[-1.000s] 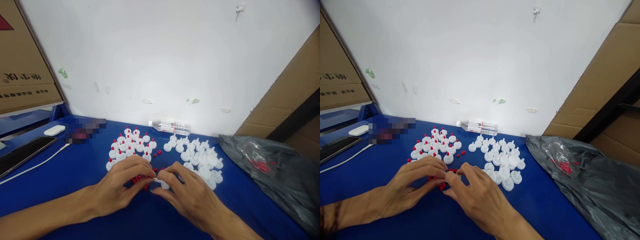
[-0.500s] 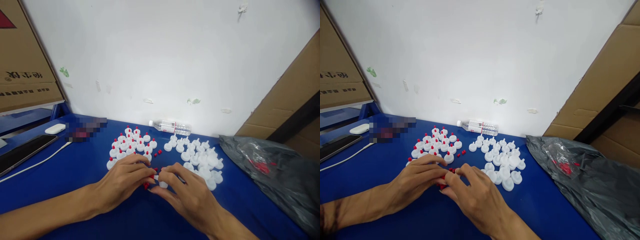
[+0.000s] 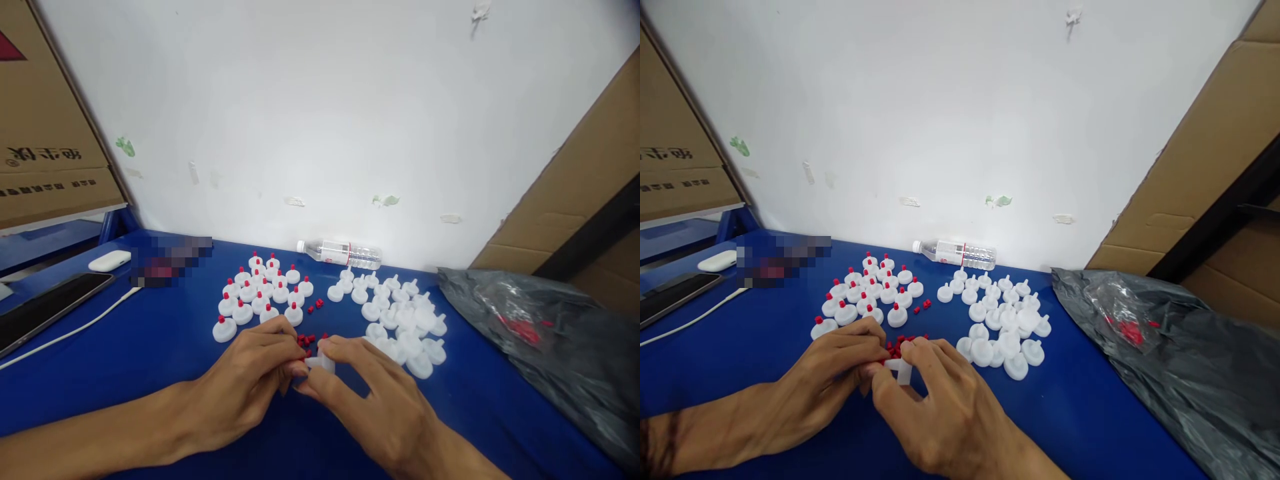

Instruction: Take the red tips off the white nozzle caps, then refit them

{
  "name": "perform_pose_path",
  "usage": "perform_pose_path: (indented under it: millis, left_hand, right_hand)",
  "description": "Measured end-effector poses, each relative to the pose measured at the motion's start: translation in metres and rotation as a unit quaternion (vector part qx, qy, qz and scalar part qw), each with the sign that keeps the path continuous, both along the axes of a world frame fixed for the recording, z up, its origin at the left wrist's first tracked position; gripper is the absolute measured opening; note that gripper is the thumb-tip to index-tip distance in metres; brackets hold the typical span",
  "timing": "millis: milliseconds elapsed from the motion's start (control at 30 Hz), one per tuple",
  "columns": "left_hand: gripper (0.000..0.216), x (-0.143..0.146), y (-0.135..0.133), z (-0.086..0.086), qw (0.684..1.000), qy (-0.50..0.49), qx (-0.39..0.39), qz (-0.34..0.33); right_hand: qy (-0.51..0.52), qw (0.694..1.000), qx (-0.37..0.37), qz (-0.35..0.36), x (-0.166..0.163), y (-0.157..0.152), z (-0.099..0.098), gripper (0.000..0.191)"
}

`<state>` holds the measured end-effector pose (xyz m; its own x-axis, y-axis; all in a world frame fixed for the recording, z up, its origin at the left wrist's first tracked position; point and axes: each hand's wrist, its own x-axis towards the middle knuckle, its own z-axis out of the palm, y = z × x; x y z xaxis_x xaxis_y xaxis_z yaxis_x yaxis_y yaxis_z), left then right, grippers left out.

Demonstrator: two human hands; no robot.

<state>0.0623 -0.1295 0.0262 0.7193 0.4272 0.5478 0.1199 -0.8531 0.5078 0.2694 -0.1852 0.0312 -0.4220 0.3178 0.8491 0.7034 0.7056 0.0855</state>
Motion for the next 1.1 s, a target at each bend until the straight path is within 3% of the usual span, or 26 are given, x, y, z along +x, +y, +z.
perform_pose_path:
  millis: [133, 233, 433, 600, 767, 933, 1100]
  left_hand:
    - [0.026, 0.000, -0.001, 0.003, 1.000, 0.008, -0.002, 0.015]
    - [0.020, 0.000, 0.003, 0.006, 0.998, -0.007, 0.062, 0.025]
    - [0.023, -0.002, 0.020, 0.011, 0.981, -0.029, 0.174, 0.082]
    - [0.030, -0.011, 0.036, 0.006, 0.977, 0.062, 0.162, 0.122]
    - [0.045, -0.018, 0.049, -0.001, 0.961, 0.161, 0.178, 0.141]
    - [0.046, -0.022, 0.058, -0.002, 0.949, 0.161, 0.210, 0.171]
    - [0.036, -0.019, 0.053, 0.002, 0.957, 0.161, 0.178, 0.163]
  right_hand:
    - [0.005, 1.000, 0.012, -0.004, -0.001, 0.002, -0.003, 0.011]
    - [0.000, 1.000, -0.022, -0.006, 0.000, 0.007, -0.002, 0.006]
    - [0.000, 0.998, -0.065, -0.015, 0.017, 0.018, 0.012, 0.027]
    - [-0.010, 0.989, -0.096, -0.110, 0.043, 0.030, 0.022, 0.011]
    - [-0.028, 0.983, -0.119, -0.137, 0.055, 0.036, 0.021, 0.013]
    - [-0.041, 0.978, -0.121, -0.164, 0.059, 0.038, 0.019, 0.018]
    - [-0.068, 0.956, -0.151, -0.243, 0.068, 0.041, 0.017, 0.031]
